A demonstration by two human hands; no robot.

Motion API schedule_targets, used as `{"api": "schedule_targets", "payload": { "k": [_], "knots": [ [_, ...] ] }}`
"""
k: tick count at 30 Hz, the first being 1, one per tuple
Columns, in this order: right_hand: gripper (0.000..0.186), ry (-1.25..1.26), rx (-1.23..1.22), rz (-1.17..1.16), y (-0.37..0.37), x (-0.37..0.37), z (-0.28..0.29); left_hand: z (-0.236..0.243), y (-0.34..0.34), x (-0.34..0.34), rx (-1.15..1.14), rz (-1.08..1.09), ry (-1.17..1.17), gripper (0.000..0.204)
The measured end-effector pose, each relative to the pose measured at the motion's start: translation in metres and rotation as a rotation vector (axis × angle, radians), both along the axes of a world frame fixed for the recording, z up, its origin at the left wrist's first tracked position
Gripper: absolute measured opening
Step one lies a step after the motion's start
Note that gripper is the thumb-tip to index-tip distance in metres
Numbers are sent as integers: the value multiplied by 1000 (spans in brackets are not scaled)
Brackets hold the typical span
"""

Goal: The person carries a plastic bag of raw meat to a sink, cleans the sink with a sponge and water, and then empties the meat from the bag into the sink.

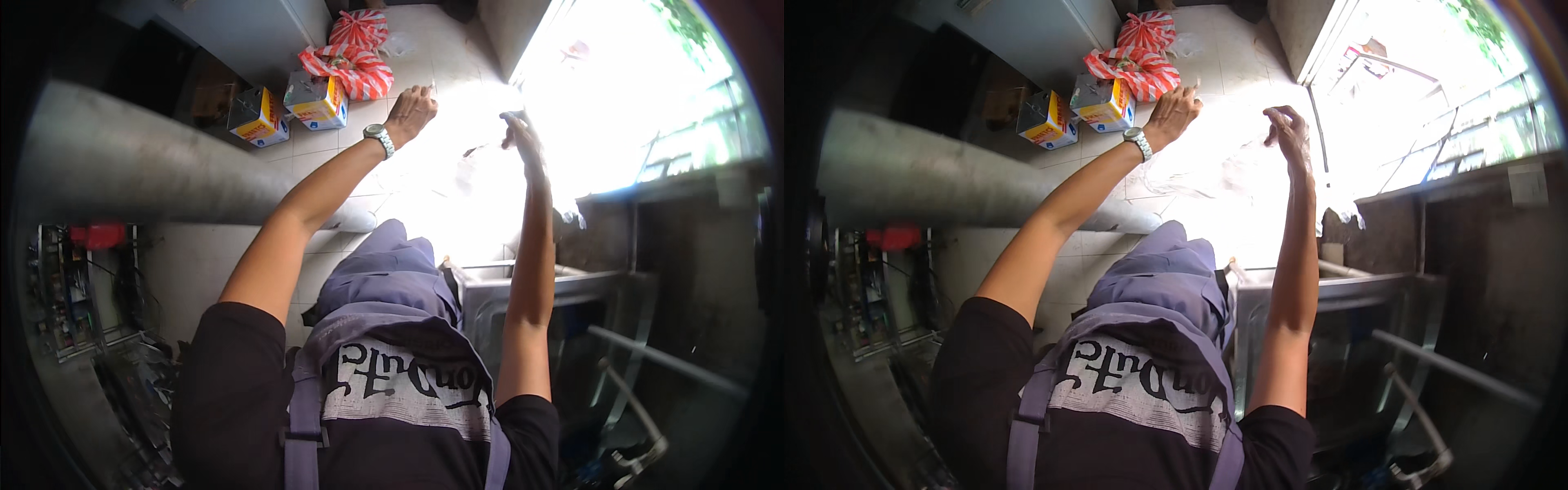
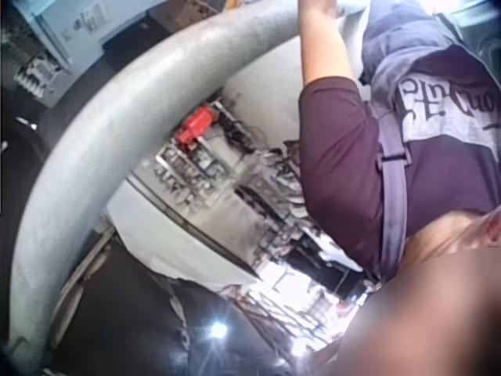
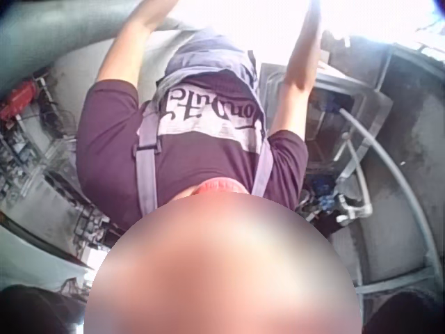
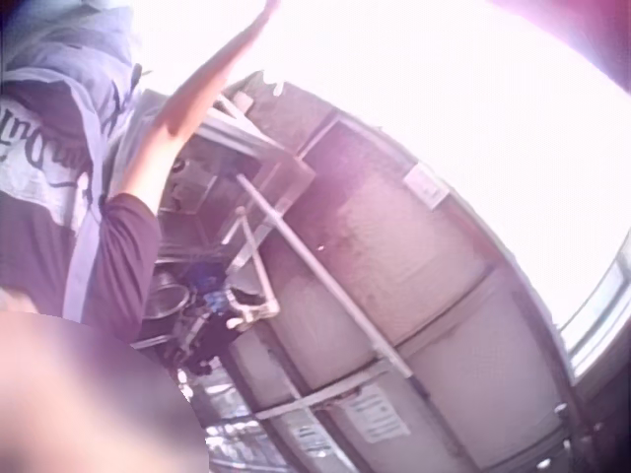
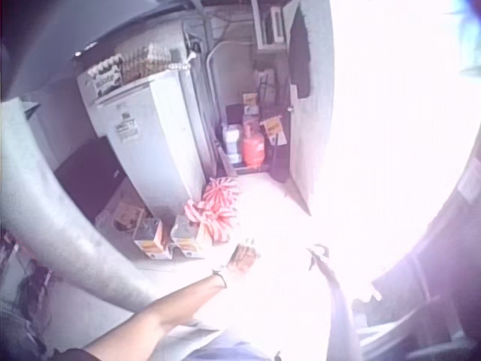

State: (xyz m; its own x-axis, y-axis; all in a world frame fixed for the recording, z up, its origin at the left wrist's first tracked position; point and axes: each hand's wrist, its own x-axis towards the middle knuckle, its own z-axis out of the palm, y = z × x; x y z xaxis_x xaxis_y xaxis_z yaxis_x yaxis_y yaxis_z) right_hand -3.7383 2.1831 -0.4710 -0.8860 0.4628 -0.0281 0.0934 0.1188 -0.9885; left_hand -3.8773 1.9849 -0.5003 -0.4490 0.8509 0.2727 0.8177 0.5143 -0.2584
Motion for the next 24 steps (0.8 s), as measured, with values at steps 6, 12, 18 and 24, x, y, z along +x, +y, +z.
{"api": "schedule_targets", "payload": {
  "k": [6,12,18,24],
  "knots": [
    [30,52,-57,79,61,-132,-7,-25,33,-128,104,133,-428,44],
    [24,18,-89,74,87,-283,-21,-45,65,-271,228,67,-938,65],
    [25,103,-135,314,91,-427,-29,-12,93,-360,314,-47,-1240,104],
    [32,11,-204,433,66,-573,-45,-61,127,-444,764,74,-1043,85]
  ]
}}
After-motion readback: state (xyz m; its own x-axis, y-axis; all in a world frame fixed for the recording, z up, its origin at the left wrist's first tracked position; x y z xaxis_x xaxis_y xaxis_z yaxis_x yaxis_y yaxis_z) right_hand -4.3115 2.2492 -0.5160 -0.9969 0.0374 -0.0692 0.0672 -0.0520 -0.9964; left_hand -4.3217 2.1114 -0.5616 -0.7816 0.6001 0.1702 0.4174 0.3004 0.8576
